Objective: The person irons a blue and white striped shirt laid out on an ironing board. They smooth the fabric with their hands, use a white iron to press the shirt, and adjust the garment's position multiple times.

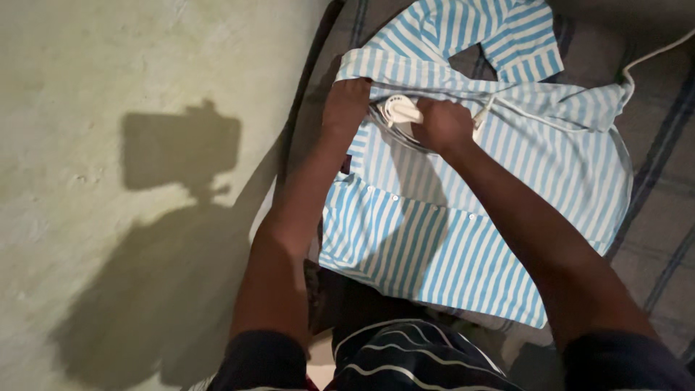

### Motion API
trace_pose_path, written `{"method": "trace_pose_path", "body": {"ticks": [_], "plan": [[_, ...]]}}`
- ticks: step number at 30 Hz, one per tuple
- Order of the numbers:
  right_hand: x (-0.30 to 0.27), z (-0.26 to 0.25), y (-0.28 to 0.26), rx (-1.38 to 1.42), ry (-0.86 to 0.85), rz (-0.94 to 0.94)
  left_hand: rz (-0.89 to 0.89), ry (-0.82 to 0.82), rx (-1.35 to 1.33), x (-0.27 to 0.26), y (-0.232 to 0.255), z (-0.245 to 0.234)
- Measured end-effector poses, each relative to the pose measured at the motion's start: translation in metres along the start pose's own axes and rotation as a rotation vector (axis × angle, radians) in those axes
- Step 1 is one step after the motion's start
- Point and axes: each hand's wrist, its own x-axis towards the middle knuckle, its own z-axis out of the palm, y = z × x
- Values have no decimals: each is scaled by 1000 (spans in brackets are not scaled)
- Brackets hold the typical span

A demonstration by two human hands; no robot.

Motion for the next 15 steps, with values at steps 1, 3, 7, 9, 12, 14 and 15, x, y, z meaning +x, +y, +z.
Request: {"method": "trace_pose_path", "body": {"ticks": [1, 3, 7, 9, 12, 14, 15], "plan": [[5, -1, -5, 1, 35, 22, 22, 61, 43, -4, -2, 0], [11, -5, -10, 38, 4, 49, 65, 190, 132, -7, -4, 1], [13, -9, -13, 34, -93, 33, 59, 197, 206, -11, -8, 14], [8, -11, -14, -4, -180, 8, 48, 111, 190, -8, -12, 24], [-4, -12, -20, -63, -357, 30, -10, 181, 126, -2, -9, 39], [-18, -12, -23, -112, -462, 39, -85, 200, 36, -1, -5, 47], [-26, -11, -23, -140, -500, 28, -122, 209, -9, 1, -3, 50]]}}
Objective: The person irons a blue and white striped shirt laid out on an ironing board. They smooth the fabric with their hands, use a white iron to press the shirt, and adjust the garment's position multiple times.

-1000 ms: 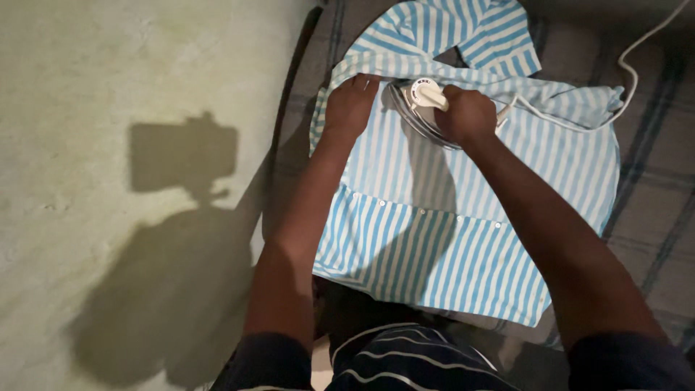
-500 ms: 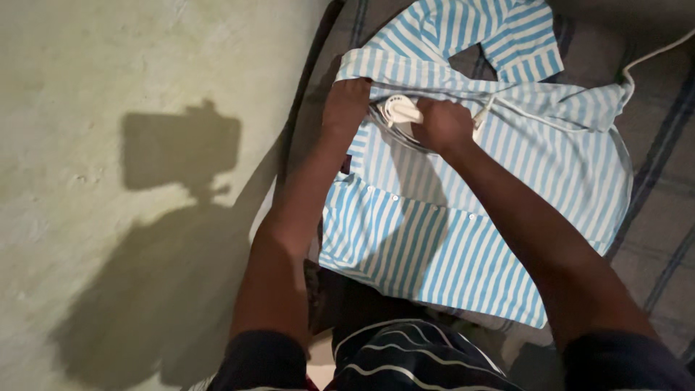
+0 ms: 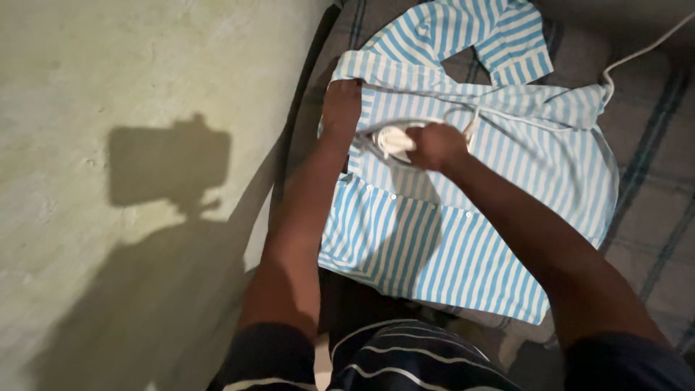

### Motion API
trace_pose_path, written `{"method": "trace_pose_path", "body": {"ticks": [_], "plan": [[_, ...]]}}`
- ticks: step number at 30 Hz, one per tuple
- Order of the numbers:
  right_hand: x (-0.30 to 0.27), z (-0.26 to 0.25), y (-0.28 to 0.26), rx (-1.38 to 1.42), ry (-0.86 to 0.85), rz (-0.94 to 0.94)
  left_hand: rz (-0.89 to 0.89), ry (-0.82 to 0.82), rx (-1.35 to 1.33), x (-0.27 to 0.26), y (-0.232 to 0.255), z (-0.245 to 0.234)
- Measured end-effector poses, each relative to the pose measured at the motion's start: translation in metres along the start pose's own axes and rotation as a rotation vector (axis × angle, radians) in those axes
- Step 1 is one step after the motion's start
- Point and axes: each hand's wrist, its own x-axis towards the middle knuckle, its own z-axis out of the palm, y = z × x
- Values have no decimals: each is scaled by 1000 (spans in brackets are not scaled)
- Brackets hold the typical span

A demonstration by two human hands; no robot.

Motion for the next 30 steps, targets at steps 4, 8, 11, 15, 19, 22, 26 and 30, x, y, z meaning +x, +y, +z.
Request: {"method": "trace_pose_path", "body": {"ticks": [4, 8, 11, 15, 19, 22, 26, 30], "plan": [[-33, 25, 15, -155, -53, -100, 4, -152, 145, 4, 8, 7], [-65, 58, 45, -148, 29, -114, -69, -107, 29, -2, 13, 6], [-81, 75, 81, -125, -15, 13, -158, 16, -188, -9, 16, -8], [-118, 97, 158, -53, -5, 207, 44, 153, 1, -39, 18, -52], [-190, 121, 266, 15, 163, 416, -22, -75, -171, -69, 37, -112], [-260, 133, 346, -18, 224, 662, 70, -34, -181, -103, 73, -162], [-359, 160, 419, -38, 633, 779, 25, -57, -510, -129, 150, -200], [-414, 189, 450, 263, 1064, 750, 44, -188, -646, -122, 230, -214]]}}
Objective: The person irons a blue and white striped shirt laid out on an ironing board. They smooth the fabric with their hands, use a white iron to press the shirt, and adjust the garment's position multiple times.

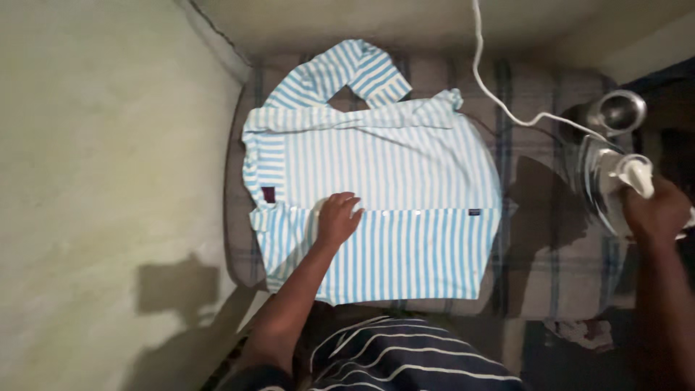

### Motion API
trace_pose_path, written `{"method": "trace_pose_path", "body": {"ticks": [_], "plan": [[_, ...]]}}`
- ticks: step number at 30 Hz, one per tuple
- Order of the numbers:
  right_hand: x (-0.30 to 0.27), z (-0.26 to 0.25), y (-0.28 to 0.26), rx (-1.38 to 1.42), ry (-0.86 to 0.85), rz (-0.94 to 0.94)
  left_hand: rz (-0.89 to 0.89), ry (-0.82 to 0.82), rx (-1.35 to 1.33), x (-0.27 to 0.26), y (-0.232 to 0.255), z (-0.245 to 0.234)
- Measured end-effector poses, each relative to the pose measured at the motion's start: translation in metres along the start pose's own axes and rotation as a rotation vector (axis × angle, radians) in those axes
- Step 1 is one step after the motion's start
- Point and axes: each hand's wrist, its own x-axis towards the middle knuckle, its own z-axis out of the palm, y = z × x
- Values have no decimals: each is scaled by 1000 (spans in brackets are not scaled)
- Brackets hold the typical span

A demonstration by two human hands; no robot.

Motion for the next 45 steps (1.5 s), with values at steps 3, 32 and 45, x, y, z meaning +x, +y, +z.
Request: {"method": "trace_pose_path", "body": {"ticks": [3, 32, 45], "plan": [[-6, 8, 22, 516, 93, 230, 100, -64, -110, 34, 34, 28], [-40, 161, 11, 1125, 360, 211, 454, 56, 297, 379, 98, 189], [4, 151, -39, 1303, 338, 318, 200, 208, 236, 415, 135, 179]]}}
